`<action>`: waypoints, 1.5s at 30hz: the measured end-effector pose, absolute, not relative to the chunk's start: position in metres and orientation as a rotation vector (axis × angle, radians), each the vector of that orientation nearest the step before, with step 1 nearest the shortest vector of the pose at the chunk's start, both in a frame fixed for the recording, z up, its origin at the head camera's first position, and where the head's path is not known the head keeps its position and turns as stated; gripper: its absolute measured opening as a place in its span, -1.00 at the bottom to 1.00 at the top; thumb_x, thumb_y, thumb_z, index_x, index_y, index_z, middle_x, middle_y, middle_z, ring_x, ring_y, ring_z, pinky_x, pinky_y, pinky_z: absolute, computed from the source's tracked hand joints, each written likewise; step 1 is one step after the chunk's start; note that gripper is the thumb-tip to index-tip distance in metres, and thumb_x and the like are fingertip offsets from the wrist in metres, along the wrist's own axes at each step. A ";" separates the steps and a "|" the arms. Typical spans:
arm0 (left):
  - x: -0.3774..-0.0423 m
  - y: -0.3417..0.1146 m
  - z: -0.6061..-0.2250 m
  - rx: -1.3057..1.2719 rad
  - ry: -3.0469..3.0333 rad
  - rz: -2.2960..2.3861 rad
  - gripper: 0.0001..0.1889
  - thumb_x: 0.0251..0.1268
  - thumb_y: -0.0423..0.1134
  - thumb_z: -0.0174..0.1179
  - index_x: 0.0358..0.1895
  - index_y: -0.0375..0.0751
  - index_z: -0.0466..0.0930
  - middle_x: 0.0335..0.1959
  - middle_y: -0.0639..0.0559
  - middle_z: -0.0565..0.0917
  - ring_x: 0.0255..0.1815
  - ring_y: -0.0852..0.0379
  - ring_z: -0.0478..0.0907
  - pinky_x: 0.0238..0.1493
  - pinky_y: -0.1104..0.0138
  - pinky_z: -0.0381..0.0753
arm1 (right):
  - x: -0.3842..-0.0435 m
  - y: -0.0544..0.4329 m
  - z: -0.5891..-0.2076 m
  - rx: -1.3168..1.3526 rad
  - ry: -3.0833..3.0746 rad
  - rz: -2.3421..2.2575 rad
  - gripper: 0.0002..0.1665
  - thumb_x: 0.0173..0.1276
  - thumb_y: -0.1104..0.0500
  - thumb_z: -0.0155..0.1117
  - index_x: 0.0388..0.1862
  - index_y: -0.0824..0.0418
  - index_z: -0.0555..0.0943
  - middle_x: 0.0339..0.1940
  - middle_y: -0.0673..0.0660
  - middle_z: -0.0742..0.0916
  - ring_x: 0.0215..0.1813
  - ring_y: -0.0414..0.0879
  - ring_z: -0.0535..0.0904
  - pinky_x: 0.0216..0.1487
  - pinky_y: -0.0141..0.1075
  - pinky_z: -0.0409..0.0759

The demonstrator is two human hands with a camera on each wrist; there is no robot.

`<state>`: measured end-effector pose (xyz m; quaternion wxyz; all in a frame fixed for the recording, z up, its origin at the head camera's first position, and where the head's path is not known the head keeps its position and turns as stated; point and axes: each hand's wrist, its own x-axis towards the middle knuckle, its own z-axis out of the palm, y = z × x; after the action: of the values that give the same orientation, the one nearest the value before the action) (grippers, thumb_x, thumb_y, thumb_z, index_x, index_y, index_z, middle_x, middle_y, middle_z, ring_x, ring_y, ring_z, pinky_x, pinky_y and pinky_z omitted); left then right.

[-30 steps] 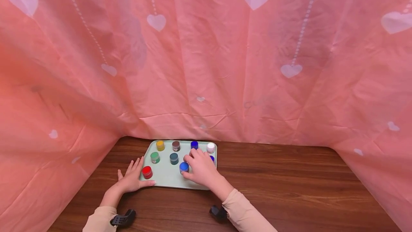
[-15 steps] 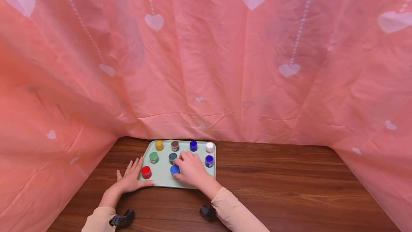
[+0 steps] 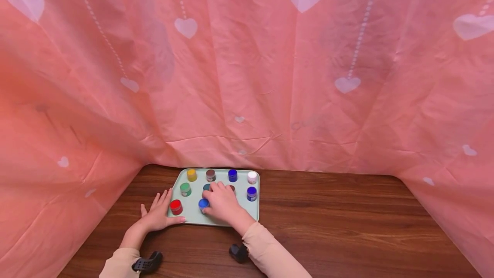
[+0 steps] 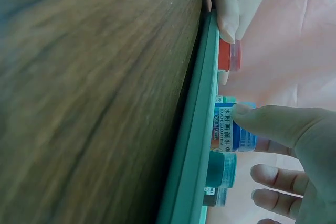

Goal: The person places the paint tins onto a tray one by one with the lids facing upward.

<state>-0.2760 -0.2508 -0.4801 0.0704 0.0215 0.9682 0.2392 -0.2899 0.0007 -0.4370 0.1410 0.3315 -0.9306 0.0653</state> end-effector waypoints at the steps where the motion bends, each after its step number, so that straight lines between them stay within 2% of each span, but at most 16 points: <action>1: -0.276 -0.251 -0.480 0.066 2.912 0.720 0.38 -0.17 0.50 0.29 0.56 -0.32 -0.20 0.55 -0.44 -0.08 0.56 -0.46 -0.32 0.24 -0.51 -0.54 | -0.290 0.000 -0.437 0.951 -2.692 0.187 -0.63 0.13 -0.19 0.43 -0.15 -0.08 0.68 -0.26 -0.04 0.56 -0.18 -0.11 0.44 -0.25 -0.27 0.34; 19: -0.274 -0.247 -0.477 0.073 2.929 0.707 0.38 -0.17 0.51 0.29 0.56 -0.32 -0.20 0.55 -0.44 -0.08 0.56 -0.46 -0.31 0.23 -0.51 -0.53 | -0.290 -0.002 -0.437 0.895 -2.759 0.249 -0.63 0.09 -0.19 0.46 -0.17 -0.08 0.68 -0.27 -0.05 0.54 -0.19 -0.13 0.41 -0.25 -0.30 0.31; 29: -0.278 -0.250 -0.488 0.055 2.912 0.740 0.43 -0.25 0.58 0.24 0.57 -0.28 -0.24 0.57 -0.40 -0.12 0.57 -0.42 -0.36 0.24 -0.46 -0.66 | -0.287 -0.002 -0.437 0.882 -2.776 0.239 -0.62 0.10 -0.18 0.47 -0.17 -0.06 0.67 -0.27 -0.03 0.56 -0.19 -0.11 0.42 -0.25 -0.30 0.33; 37: -0.274 -0.245 -0.478 0.052 2.912 0.747 0.41 -0.20 0.53 0.28 0.56 -0.32 -0.22 0.56 -0.43 -0.09 0.56 -0.45 -0.32 0.24 -0.50 -0.57 | -0.284 0.009 -0.433 0.870 -2.771 0.277 -0.53 0.13 -0.16 0.44 -0.01 0.00 0.68 -0.19 0.01 0.62 -0.12 -0.07 0.47 -0.12 -0.21 0.45; 45: -0.267 -0.243 -0.468 0.049 2.933 0.689 0.40 -0.21 0.50 0.31 0.55 -0.38 -0.18 0.54 -0.47 -0.07 0.54 -0.49 -0.28 0.19 -0.56 -0.48 | -0.277 0.039 -0.428 0.870 -2.702 0.377 -0.56 0.15 -0.09 0.45 -0.03 0.07 0.67 -0.24 0.02 0.60 -0.15 -0.05 0.47 -0.24 -0.25 0.42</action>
<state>-0.2669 -0.2435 -0.4675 0.0642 0.0162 0.9714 0.2281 -0.2774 0.0391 -0.4276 0.1387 0.3008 -0.9345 0.1304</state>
